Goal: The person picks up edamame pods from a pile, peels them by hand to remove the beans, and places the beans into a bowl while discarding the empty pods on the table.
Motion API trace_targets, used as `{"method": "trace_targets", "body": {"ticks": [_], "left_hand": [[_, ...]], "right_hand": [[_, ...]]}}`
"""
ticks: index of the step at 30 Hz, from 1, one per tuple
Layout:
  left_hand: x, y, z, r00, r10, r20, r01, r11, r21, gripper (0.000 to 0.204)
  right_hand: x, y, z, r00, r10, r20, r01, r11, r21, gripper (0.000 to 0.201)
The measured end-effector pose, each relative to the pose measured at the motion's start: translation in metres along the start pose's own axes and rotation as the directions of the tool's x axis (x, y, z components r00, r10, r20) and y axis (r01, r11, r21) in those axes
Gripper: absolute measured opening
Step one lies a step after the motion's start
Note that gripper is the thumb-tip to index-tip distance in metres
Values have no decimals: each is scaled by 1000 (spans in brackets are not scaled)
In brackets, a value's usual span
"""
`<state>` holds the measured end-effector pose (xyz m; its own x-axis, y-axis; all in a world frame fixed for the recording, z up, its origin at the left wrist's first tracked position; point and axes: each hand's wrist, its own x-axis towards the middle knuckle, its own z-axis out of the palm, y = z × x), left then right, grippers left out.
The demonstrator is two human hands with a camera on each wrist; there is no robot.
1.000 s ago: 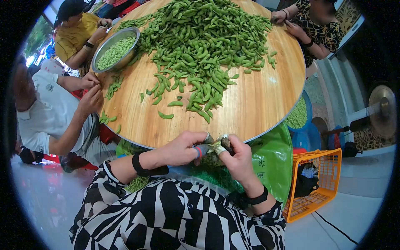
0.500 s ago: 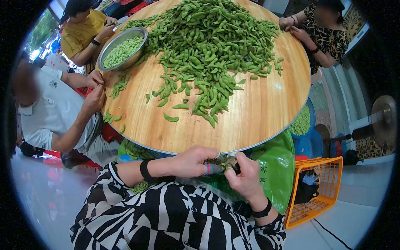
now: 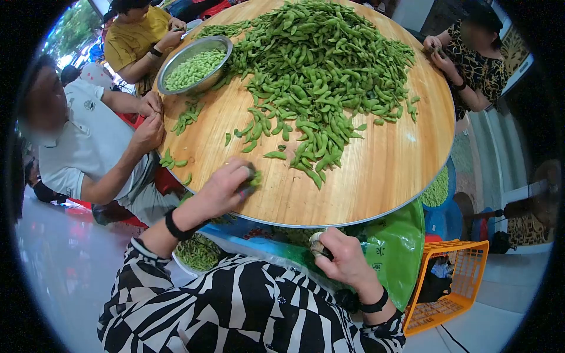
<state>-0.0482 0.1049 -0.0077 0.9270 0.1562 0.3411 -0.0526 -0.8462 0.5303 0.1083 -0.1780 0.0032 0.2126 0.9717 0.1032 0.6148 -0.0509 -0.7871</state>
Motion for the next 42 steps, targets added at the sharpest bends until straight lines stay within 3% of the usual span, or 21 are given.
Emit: {"method": "trace_targets", "body": {"ticks": [3,5,6,9,11,12,14,15,17,21,23,25,26,27,28,32,36,38,42], "left_hand": [[-21,-11,-42,978,-161,132,146,982,117,21],[-30,-20,-74,913,-358,196,299,914,273,19],[-31,-21,-86,870,-434,235,313,853,417,26],[-15,-22,-83,884,-352,307,205,883,423,24],[16,-3,-59,976,-126,180,90,976,197,22],[29,1,-46,982,-108,155,83,984,159,22],[51,1,-21,988,-92,125,77,990,117,22],[60,-3,-9,994,-42,98,26,986,162,22],[67,-9,9,997,10,74,-25,978,207,22],[69,-15,21,997,3,77,-19,976,216,19],[68,-15,19,998,27,63,-40,975,219,17],[67,1,11,965,-225,135,235,970,-61,10],[66,13,8,965,-218,146,229,971,-65,10],[65,28,4,907,-339,252,414,830,-374,9],[63,38,5,826,-404,394,564,560,-607,8],[55,77,10,799,-367,476,595,374,-711,14],[53,85,25,871,-309,381,474,328,-817,16],[51,86,33,887,-312,340,438,338,-833,16],[50,83,36,902,-290,321,412,356,-839,18]], "right_hand": [[0,-4,-4,1000,-8,-5,8,1000,-31,27],[0,-7,-6,1000,13,18,-12,999,-33,29],[1,-7,-5,1000,10,18,-10,999,-32,29],[8,-6,4,999,-12,-45,17,993,114,30],[9,-7,9,992,64,-106,-39,975,219,30],[10,-11,8,992,64,-105,-40,976,214,30],[12,-19,3,935,352,46,-306,735,605,29],[11,-16,3,935,351,46,-307,738,602,29],[10,-9,5,903,420,84,-336,573,748,31],[11,-13,5,899,432,79,-355,609,709,30],[10,-11,5,946,307,105,-301,710,636,32],[18,-18,3,936,345,67,-303,694,653,33],[19,-22,3,923,382,44,-312,675,668,35],[20,-14,7,931,364,20,-272,658,702,39],[22,-17,6,927,376,9,-273,656,704,39],[33,-28,4,932,363,-11,-216,578,787,43],[32,-22,13,942,331,-62,-149,573,806,44],[31,-21,15,938,307,-160,-78,638,766,48],[29,-21,9,952,288,-99,-96,594,799,49]]}}
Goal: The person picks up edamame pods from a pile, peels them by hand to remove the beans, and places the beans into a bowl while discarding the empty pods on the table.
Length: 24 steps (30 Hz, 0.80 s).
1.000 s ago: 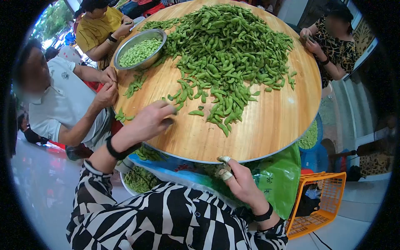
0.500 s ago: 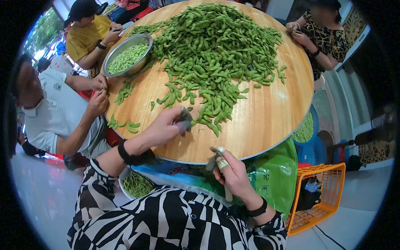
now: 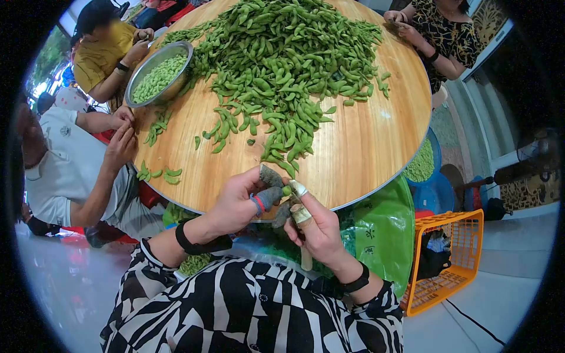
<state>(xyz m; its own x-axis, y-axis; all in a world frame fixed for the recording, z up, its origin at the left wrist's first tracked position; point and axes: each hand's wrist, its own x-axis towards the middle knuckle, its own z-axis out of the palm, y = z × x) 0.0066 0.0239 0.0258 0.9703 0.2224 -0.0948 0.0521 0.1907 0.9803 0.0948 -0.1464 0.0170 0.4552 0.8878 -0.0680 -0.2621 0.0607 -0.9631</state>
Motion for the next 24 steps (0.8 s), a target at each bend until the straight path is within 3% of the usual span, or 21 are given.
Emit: {"method": "trace_targets", "body": {"ticks": [3,5,10,13,15,16,18,19,21,22,23,24], "left_hand": [[1,-7,0,999,50,-20,-50,999,-10,19],[-1,-4,0,998,55,-11,-55,998,28,18],[0,-5,-2,992,125,25,-127,986,104,17],[5,-12,-4,989,140,43,-138,990,-42,17],[5,-11,-10,979,-69,193,145,899,-413,18],[6,-12,-13,979,-69,194,145,899,-413,18],[8,-18,-20,883,-124,452,412,666,-622,20],[9,-19,-20,884,-123,451,410,667,-622,20],[11,-21,-18,927,-123,354,300,809,-506,20],[11,-21,-15,926,-124,355,302,809,-505,20],[10,-20,-10,975,21,222,41,961,-272,17],[9,-16,-7,970,203,134,-207,978,17,15]], "right_hand": [[0,-1,7,1000,-22,-18,22,1000,-14,47],[1,4,7,991,-66,-119,65,998,-13,44],[0,4,-2,994,-70,-79,70,997,-13,38],[1,2,-2,995,-39,-88,49,993,112,36],[1,0,-3,996,-11,-94,29,981,193,36],[-1,-2,-6,999,30,-42,-20,976,215,36],[-3,-3,-8,997,71,10,-72,970,234,36],[-3,-4,-9,992,126,9,-123,952,280,37],[-2,-2,-11,984,181,9,-174,929,328,38],[-1,2,-14,982,184,48,-187,878,440,39],[-1,4,-16,979,184,88,-201,814,545,40],[-2,5,-16,979,185,86,-201,813,547,40]]}}
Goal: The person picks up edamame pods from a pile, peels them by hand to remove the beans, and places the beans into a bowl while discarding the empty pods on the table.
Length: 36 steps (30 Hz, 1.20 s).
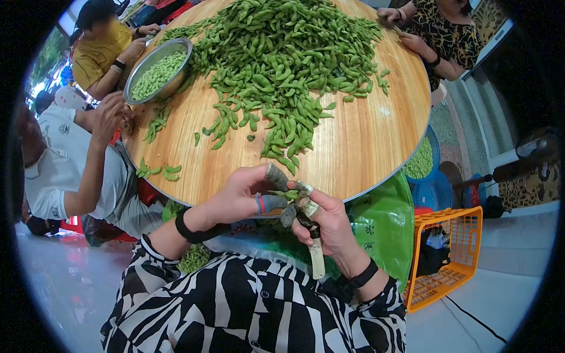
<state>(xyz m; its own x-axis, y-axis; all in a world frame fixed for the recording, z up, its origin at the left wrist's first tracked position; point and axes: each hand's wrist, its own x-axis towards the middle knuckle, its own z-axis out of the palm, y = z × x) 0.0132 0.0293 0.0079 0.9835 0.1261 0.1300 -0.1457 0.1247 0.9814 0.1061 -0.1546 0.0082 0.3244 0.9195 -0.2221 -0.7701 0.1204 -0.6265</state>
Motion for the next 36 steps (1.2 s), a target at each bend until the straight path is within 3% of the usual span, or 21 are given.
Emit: {"method": "trace_targets", "body": {"ticks": [1,2,3,4,6,13,15,16,17,18,19,21,23,24,26,27,28,30,32,34,36], "left_hand": [[1,7,-1,1000,-2,1,2,1000,-1,15],[4,17,-5,967,235,101,-255,876,408,16],[6,24,-7,874,393,286,-470,533,704,17],[5,26,-5,874,394,286,-470,531,705,17],[0,27,0,853,424,305,-458,327,827,21],[2,13,8,862,442,249,-465,492,736,24],[7,10,8,891,422,167,-437,702,562,12],[6,14,11,891,421,168,-438,702,562,12],[3,20,14,988,150,31,-151,925,348,13],[1,24,16,986,-165,-26,166,983,77,18],[1,23,15,986,-165,-25,167,983,78,18],[1,19,12,859,-510,50,491,792,-363,18],[2,18,13,842,-539,21,519,799,-304,15],[2,18,14,824,-566,-10,547,801,-244,13],[0,15,16,822,-569,-12,550,800,-241,13],[-2,12,18,820,-572,-13,553,799,-237,13],[-4,6,20,820,-572,-13,553,799,-237,13],[-8,-11,23,927,-374,-26,375,925,56,12],[-14,-20,24,952,-307,-2,299,925,236,9],[-15,-19,23,970,-240,26,209,891,403,7],[-16,-13,22,973,-189,129,94,842,531,4]], "right_hand": [[0,1,0,1000,12,-11,-12,1000,14,42],[0,2,0,1000,23,-20,-23,999,27,43],[0,3,0,1000,23,-18,-22,999,27,43],[1,4,-2,999,33,-12,-32,997,65,43],[1,6,-4,999,43,-5,-42,994,103,43],[-10,5,-2,999,10,-53,-4,993,118,42],[-13,4,-2,997,-14,-81,22,995,102,41],[-13,3,-3,997,-37,-72,40,998,45,40],[-14,3,-4,996,-59,-62,59,998,-12,38],[-14,1,-3,996,-60,-63,59,998,-11,38],[-14,-1,-1,992,-71,-104,61,993,-104,36],[-15,-4,0,986,-87,-144,57,979,-195,34],[-14,-5,1,975,-140,-175,41,879,-476,28],[-14,-5,1,975,-140,-174,41,878,-476,28],[-14,-3,0,943,-266,-198,68,739,-671,23],[-9,-3,-9,902,-390,-187,70,559,-826,23],[-6,-7,-12,902,-389,-187,70,559,-826,23],[5,-17,-13,817,-554,162,175,-31,-984,24],[14,-26,-8,843,-511,168,139,-93,-986,25],[30,-29,-11,771,-561,301,55,-412,-909,23],[43,-27,-13,776,-543,320,34,-471,-881,21]]}}
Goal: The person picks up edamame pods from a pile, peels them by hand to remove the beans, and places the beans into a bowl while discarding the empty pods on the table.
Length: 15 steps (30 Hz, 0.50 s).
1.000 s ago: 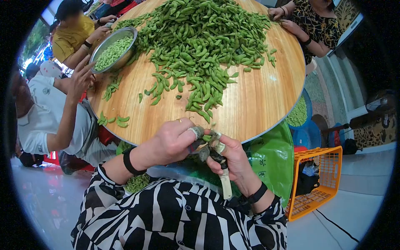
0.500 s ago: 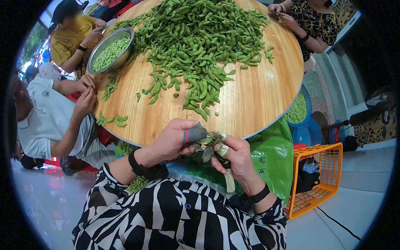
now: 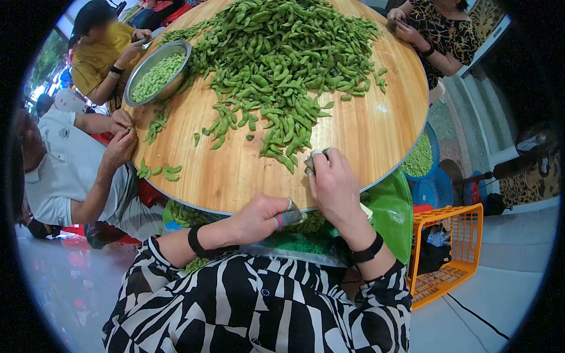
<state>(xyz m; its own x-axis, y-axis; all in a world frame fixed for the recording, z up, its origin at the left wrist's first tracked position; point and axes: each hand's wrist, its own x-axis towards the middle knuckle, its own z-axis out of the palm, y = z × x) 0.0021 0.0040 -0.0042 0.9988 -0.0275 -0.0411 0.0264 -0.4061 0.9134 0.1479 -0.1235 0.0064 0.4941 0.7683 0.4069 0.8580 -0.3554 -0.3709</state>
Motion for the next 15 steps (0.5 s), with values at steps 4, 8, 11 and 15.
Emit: {"method": "trace_targets", "body": {"ticks": [4,8,11,15], "left_hand": [[-4,-4,2,999,47,0,-47,998,-48,8],[-7,5,-5,992,-107,72,118,978,-174,13],[-7,-1,-5,992,-115,43,120,980,-156,14],[-10,-5,-3,997,-71,-40,70,997,-31,15]], "right_hand": [[7,7,20,996,0,92,11,992,-127,11],[6,10,23,988,61,139,-38,986,-164,8],[-6,5,10,982,53,181,-25,988,-152,11],[-41,-11,-24,947,-40,318,26,999,47,16]]}}
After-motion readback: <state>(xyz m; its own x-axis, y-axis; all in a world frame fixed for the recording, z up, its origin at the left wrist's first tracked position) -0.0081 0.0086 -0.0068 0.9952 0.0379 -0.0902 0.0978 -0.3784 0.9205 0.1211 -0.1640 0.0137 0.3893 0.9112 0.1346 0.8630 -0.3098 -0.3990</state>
